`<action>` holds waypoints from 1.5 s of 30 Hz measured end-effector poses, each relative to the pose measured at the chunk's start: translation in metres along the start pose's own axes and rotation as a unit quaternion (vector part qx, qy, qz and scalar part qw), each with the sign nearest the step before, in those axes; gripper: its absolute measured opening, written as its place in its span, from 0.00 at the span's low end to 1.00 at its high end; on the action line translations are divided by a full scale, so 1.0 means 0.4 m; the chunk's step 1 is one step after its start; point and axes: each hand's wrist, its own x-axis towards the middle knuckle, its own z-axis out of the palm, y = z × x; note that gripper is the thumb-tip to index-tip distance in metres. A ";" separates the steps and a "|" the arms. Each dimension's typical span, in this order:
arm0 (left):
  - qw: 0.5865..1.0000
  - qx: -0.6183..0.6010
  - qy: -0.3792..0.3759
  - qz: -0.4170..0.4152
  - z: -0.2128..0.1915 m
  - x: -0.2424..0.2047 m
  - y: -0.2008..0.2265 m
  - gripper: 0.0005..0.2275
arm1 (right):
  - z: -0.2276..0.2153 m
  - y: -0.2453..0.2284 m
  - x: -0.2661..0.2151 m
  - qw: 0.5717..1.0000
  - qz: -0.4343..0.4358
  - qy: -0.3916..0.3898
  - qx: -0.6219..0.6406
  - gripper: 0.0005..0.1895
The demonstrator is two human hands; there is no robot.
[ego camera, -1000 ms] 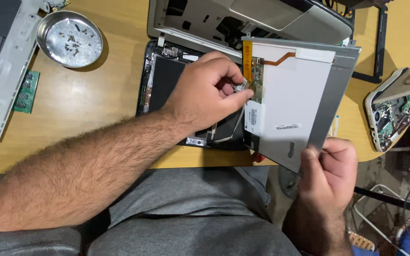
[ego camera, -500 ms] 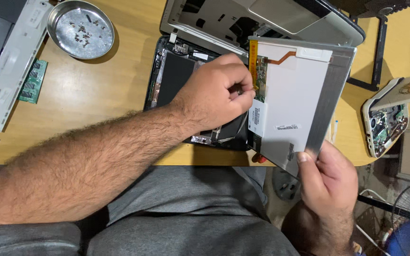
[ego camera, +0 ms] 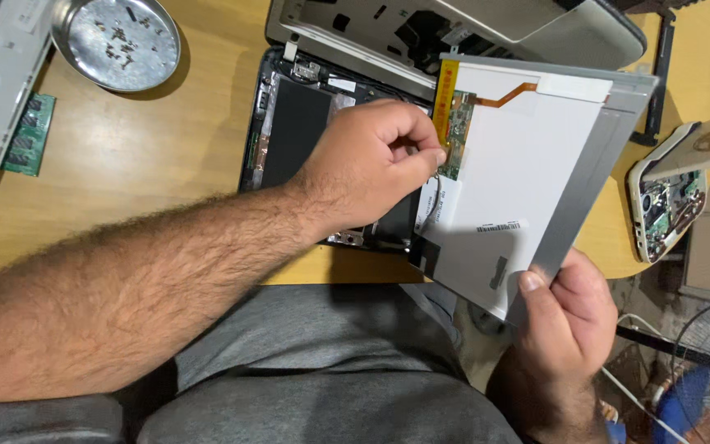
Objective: The person uses a screwdriver to remove screws securing the laptop screen. They lift the screen, disconnect the ribbon cable, and set the old screen aside. The person then picks up a new screen, connects the ribbon cable, places it into the bezel, and secures it with screws.
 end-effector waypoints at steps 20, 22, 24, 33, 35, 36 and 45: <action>0.999 0.027 -0.002 0.043 -0.008 0.003 -0.011 0.05 | 0.044 -0.027 -0.012 0.999 0.019 0.009 0.045 0.07; 0.998 0.027 -0.003 0.051 -0.006 0.002 -0.017 0.04 | 0.043 -0.028 -0.016 0.999 0.024 0.008 0.040 0.08; 0.998 0.019 -0.002 0.060 -0.004 0.002 -0.022 0.05 | 0.042 -0.026 -0.021 0.998 0.040 0.019 0.046 0.10; 0.999 0.031 -0.003 0.035 -0.001 0.002 -0.022 0.05 | 0.020 -0.005 -0.022 0.995 -0.028 -0.027 -0.087 0.09; 0.999 0.024 -0.004 0.030 -0.002 0.002 -0.021 0.05 | 0.034 -0.034 -0.026 0.996 -0.012 -0.030 -0.082 0.07; 1.000 0.016 -0.006 0.025 -0.002 0.003 -0.021 0.06 | 0.041 -0.049 -0.029 0.997 0.005 -0.031 -0.076 0.04; 0.998 -0.041 -0.018 0.044 -0.005 -0.007 -0.018 0.08 | 0.037 -0.094 -0.026 0.981 -0.025 -0.087 -0.172 0.11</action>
